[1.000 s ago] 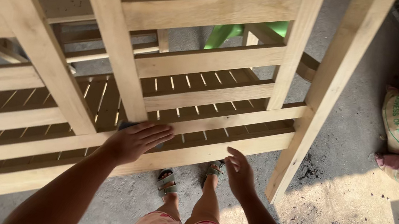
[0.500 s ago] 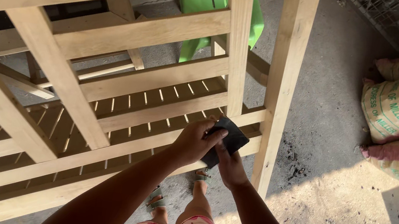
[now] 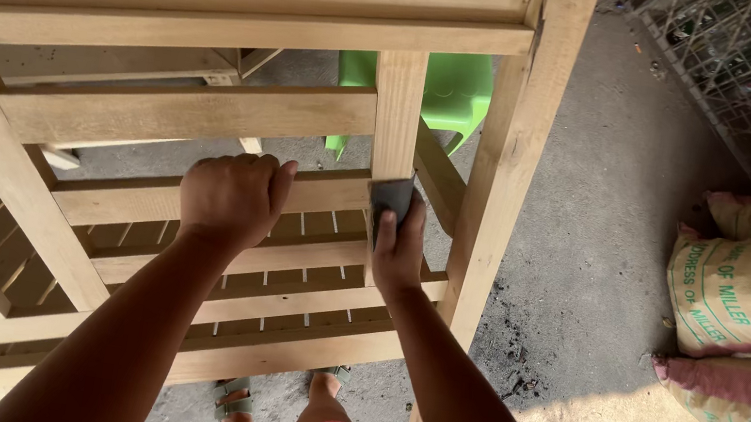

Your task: The person sands a wooden frame using a sanding block. They systematically smooth the horizontal slats and vertical supports of the frame, moving the sanding block back and forth along the grain.

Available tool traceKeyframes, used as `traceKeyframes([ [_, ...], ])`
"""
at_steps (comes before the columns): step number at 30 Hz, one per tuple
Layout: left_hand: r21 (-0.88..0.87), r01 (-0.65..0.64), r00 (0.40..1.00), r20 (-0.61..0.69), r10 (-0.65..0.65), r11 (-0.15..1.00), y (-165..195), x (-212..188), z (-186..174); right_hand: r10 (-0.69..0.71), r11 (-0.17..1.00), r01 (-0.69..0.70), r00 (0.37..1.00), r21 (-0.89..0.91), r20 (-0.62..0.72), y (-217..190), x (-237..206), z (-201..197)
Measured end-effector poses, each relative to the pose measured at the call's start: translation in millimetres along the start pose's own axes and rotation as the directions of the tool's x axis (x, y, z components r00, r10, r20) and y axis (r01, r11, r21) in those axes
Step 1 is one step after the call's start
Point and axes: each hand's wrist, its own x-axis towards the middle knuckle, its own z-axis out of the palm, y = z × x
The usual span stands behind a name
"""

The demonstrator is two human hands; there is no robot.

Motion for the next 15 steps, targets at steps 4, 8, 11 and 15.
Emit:
traceKeyframes([
  [4,0.047,-0.101,0.970,-0.217,0.108,0.994,4,5,6,0.040,0.919,0.012,0.992,-0.394,0.124,18,-32,-9],
  [8,0.071,-0.107,0.963,-0.240,0.121,0.992,2,8,8,-0.121,0.840,0.168,0.985,-0.516,0.125,4,-15,-19],
  [11,0.069,-0.106,0.954,-0.274,0.121,0.992,3,8,8,-0.025,0.888,0.033,0.999,-0.459,0.022,-29,61,-9],
  [15,0.084,-0.092,0.958,-0.264,0.112,0.992,8,6,7,-0.108,0.958,0.096,0.994,-0.269,-0.030,-52,125,-5],
])
